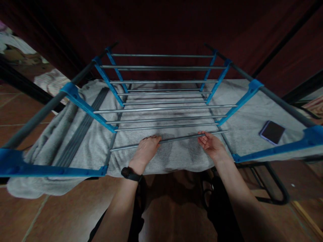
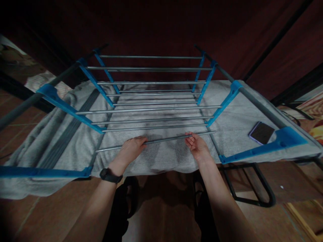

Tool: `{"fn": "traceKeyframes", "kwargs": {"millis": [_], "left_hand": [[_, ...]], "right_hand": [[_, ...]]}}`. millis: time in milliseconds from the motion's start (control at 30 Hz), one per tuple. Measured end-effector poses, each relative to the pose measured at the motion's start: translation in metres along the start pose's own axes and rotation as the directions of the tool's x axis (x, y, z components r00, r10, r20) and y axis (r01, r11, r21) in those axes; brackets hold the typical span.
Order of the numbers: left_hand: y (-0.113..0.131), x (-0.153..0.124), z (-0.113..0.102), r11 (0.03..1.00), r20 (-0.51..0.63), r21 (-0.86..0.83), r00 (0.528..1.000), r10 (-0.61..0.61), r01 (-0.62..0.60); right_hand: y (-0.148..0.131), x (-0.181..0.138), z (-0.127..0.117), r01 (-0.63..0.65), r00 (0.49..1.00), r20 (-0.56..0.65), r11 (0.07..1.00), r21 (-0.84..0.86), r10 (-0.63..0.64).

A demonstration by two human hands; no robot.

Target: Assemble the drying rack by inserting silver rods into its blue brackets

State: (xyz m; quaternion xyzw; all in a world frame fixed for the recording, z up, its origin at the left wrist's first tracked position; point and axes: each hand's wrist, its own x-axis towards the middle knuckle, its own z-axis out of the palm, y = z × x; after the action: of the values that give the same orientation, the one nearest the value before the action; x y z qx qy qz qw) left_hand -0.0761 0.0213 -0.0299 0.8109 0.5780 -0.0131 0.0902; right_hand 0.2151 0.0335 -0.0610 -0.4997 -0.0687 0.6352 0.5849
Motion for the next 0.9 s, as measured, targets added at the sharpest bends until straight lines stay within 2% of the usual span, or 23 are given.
{"fn": "traceKeyframes", "kwargs": {"millis": [700,900], "left_hand": [[0.0009,-0.0002,0.0047,1.000,0.030,-0.011,1.000,0.006,-0.005],[0.0022,0.0001,0.0044,0.999,0.000,0.030,1.000,0.031,-0.031]], "right_hand": [[0.0034,-0.0007,0.0028,-0.023,1.000,0.002,0.999,-0.031,0.023],[0.0064,-0.0023,0.0047,-0.032,0.999,0.005,0.999,-0.028,0.033]]}}
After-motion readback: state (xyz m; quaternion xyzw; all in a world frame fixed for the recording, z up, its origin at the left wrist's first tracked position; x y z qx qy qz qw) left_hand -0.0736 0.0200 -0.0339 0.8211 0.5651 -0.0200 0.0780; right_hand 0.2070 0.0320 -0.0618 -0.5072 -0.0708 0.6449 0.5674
